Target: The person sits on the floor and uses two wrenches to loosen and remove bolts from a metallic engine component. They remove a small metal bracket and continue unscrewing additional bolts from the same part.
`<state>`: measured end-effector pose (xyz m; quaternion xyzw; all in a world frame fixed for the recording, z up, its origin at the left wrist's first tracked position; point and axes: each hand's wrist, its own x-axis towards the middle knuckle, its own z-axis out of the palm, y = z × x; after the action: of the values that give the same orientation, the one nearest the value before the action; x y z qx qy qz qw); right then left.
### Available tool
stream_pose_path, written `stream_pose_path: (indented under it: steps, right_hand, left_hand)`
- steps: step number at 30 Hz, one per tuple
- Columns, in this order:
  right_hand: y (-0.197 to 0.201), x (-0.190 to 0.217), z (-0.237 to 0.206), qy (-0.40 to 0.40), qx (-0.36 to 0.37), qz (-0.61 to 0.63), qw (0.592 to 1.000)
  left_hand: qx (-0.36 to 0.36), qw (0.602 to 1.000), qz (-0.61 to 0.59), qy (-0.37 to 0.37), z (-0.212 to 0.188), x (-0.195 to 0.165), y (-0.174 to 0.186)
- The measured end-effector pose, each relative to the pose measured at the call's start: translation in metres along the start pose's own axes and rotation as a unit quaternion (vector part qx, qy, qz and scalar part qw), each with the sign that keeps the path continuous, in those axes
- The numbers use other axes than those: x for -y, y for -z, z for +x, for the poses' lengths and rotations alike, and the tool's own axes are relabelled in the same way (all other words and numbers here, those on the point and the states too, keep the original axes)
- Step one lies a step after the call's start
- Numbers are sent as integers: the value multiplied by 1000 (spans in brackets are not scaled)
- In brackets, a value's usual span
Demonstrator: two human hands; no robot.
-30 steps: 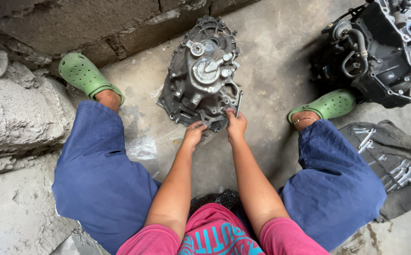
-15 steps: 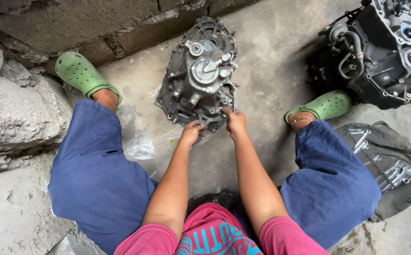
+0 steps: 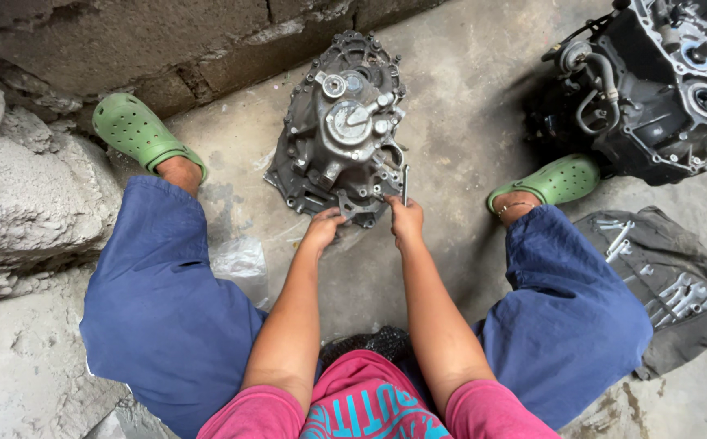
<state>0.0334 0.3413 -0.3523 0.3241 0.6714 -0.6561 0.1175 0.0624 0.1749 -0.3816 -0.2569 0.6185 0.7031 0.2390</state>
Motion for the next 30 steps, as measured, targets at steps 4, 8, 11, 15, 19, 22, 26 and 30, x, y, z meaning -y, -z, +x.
stream_pose_path:
  steps: [4, 8, 11, 15, 19, 22, 26, 30]
  right_hand:
    - [2, 2, 0, -52, 34, 17, 998]
    - [1, -9, 2, -174, 125, 214, 953]
    - [-1, -22, -3, -184, 179, 306, 917]
    - [-5, -30, -10, -139, 173, 270, 937]
    - [-10, -24, -13, -109, 122, 214, 963]
    - [-13, -24, -9, -88, 110, 219, 965]
    - [-13, -33, -2, -110, 106, 258, 954]
    - [-9, -38, 2, -121, 118, 306, 937]
  left_hand:
    - [20, 999, -38, 19, -6, -7, 0]
    - [-3, 1000, -17, 16, -7, -8, 2]
    - [-1, 998, 9, -60, -5, -6, -1]
    - [-34, 998, 15, -49, -12, -8, -7]
    - [-190, 896, 386, -108, -26, -23, -14]
    - [-326, 790, 450, -258, -37, -41, -23]
    - [-299, 763, 515, -250, -41, -53, -37]
    - [-269, 718, 584, -267, -28, -50, -45]
